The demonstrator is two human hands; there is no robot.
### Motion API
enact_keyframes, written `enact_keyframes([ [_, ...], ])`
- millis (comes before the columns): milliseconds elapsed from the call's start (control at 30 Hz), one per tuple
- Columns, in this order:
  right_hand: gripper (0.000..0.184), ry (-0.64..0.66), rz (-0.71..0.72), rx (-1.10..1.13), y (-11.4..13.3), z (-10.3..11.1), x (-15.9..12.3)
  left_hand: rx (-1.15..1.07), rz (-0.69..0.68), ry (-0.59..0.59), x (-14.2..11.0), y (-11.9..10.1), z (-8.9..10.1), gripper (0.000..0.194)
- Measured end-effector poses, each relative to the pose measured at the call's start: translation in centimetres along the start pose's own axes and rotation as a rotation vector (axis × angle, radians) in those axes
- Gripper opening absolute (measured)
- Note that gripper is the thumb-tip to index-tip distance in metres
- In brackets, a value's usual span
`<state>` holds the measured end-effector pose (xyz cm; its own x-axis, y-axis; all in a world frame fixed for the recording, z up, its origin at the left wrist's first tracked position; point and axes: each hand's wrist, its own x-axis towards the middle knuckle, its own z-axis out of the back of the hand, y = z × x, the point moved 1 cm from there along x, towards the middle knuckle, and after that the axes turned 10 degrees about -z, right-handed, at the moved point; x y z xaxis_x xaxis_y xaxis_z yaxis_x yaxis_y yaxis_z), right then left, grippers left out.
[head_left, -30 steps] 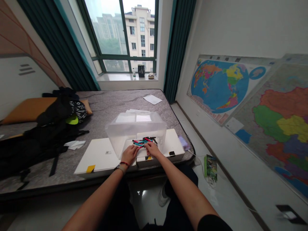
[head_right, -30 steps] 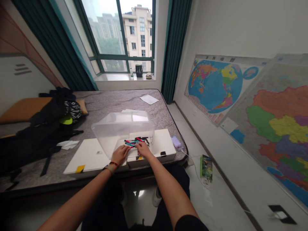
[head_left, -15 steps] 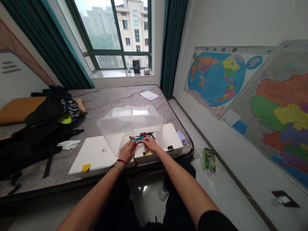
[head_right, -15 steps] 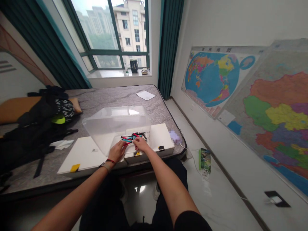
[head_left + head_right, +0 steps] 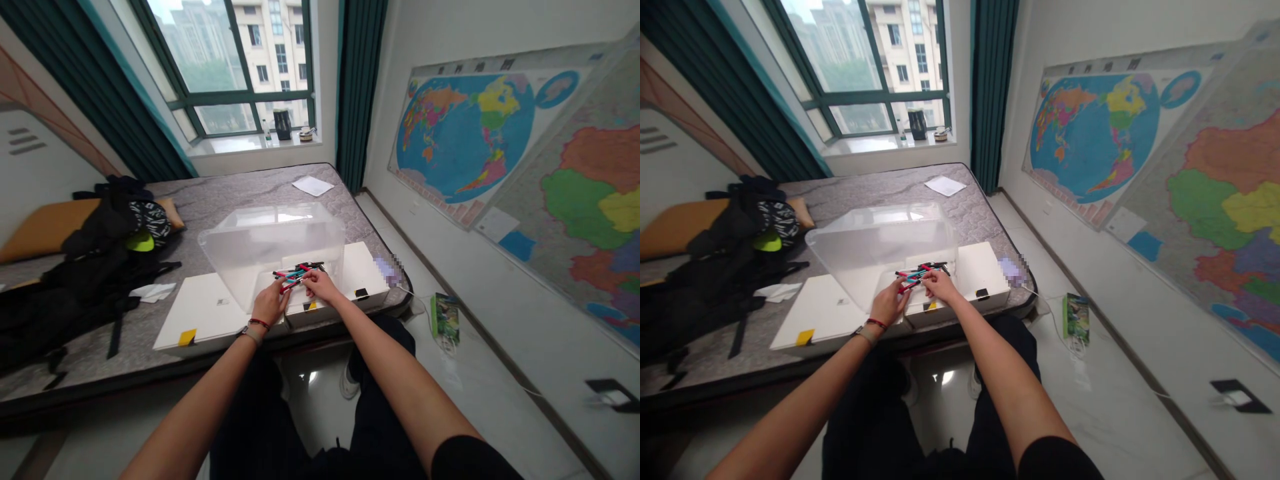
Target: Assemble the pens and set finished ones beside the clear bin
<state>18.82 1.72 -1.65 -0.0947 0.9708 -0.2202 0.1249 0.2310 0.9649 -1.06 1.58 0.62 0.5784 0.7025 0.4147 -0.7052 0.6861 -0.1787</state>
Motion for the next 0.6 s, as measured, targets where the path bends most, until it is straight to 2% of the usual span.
enact_keyframes([
  [133,0.016,-0.002,0.006,0.026,0.03,0.05,-0.06,0.003,-0.052,0.002,0.04,-0.05,-0.03,0.03],
  [467,0.024,-0.02,0.039,0.057,0.09,0.14,-0.25,0.036,-0.08,0.01,0.18,0.15,0.03,0.032],
  [600,0.027,-0.052,0.025,0.111,0.47,0.21,-0.53,0.058,-0.022,0.006,-0.01,0.25,-0.01,0.033],
])
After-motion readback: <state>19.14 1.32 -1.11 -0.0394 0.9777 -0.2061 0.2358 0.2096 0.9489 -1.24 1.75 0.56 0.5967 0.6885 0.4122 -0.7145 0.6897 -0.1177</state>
